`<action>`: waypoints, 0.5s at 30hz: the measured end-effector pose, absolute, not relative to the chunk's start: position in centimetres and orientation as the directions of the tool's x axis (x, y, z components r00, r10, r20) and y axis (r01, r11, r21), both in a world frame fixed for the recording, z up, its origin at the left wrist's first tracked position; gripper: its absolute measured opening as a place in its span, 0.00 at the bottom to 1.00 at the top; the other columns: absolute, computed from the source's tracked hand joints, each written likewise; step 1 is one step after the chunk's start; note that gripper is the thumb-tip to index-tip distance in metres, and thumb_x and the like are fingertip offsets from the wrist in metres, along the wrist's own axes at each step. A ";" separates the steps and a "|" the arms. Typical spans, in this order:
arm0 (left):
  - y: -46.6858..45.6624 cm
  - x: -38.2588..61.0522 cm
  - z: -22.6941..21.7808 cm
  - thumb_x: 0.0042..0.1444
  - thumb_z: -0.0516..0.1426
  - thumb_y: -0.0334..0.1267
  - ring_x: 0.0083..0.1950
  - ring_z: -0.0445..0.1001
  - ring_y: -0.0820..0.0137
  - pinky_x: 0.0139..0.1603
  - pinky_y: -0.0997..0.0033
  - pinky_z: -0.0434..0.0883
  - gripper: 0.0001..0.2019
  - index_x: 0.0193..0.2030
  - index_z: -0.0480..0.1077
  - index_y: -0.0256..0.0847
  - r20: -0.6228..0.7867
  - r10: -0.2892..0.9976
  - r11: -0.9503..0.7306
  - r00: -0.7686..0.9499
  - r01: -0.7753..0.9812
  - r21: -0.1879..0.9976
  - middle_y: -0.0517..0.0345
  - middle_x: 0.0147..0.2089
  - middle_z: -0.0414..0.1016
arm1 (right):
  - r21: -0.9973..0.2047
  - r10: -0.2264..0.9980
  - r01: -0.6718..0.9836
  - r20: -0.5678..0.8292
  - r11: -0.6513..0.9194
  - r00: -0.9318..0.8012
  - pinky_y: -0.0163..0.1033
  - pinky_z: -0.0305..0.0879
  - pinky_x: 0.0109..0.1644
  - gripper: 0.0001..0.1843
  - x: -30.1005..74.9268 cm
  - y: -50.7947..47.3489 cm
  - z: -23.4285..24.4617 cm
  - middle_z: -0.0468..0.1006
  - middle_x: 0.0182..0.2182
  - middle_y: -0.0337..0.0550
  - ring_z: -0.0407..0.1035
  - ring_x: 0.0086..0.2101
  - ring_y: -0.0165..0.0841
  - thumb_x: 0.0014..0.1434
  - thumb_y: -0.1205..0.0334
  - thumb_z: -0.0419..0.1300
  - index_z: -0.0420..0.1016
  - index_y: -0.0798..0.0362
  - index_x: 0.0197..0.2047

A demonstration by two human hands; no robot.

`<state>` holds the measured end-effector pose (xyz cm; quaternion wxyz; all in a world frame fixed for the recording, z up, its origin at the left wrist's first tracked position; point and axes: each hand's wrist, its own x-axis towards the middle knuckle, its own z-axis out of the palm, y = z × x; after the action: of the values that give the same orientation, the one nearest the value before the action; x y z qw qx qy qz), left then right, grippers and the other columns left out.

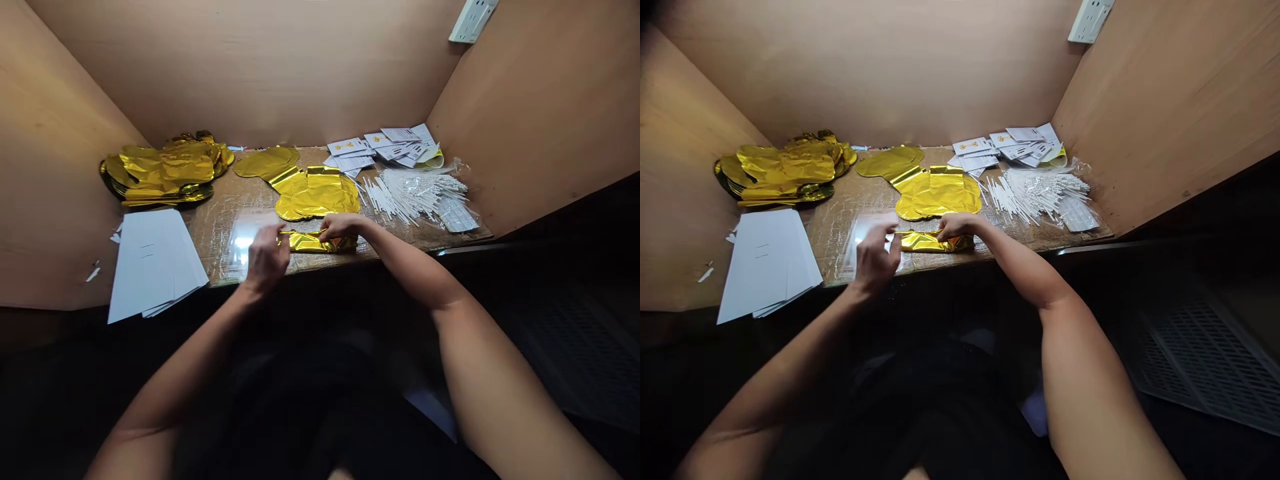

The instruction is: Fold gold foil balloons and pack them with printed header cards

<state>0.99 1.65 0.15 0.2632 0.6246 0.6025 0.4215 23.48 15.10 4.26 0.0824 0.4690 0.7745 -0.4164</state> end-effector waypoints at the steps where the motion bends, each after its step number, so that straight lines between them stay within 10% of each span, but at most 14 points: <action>1: 0.1 1.8 -0.6 0.68 0.60 0.49 0.47 0.82 0.58 0.50 0.60 0.78 0.15 0.48 0.78 0.39 0.145 0.984 -0.093 -0.107 0.387 0.917 0.46 0.45 0.84 | -0.576 0.681 0.797 -0.511 0.181 -0.524 0.37 0.49 0.29 0.15 23.7 14.5 3.9 0.66 0.17 0.33 0.57 0.22 0.27 0.54 0.57 0.70 0.73 0.54 0.23; 7: -7.3 6.4 -5.8 0.56 0.70 0.56 0.44 0.85 0.60 0.50 0.58 0.82 0.24 0.46 0.79 0.36 -0.299 0.951 0.300 0.074 -0.438 0.848 0.45 0.44 0.85 | -0.844 0.789 0.536 -0.324 0.009 -0.523 0.35 0.57 0.30 0.17 25.2 2.2 -0.7 0.73 0.24 0.37 0.63 0.25 0.29 0.63 0.50 0.62 0.77 0.55 0.31; 11: -8.0 5.4 -5.1 0.57 0.71 0.49 0.42 0.84 0.63 0.48 0.62 0.81 0.19 0.47 0.80 0.37 -0.275 0.957 0.288 0.093 -0.438 0.852 0.50 0.44 0.86 | -0.929 0.955 0.369 -0.134 -0.028 -0.264 0.38 0.67 0.37 0.17 25.1 -3.9 -1.7 0.80 0.33 0.42 0.71 0.33 0.34 0.62 0.47 0.67 0.78 0.53 0.44; 15: -7.3 2.9 -2.6 0.59 0.68 0.44 0.39 0.82 0.64 0.44 0.64 0.79 0.14 0.49 0.82 0.41 -0.208 0.968 0.237 0.142 -0.236 0.943 0.55 0.41 0.85 | -0.984 0.890 0.013 -0.168 -0.180 -0.424 0.41 0.72 0.44 0.15 23.9 -3.6 -1.4 0.82 0.38 0.43 0.75 0.37 0.36 0.61 0.52 0.66 0.80 0.51 0.47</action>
<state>2.92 -7.29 -2.59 0.6403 0.4011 0.4564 0.4699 23.90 -3.62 -1.40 -0.3395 0.4157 0.5430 -0.6458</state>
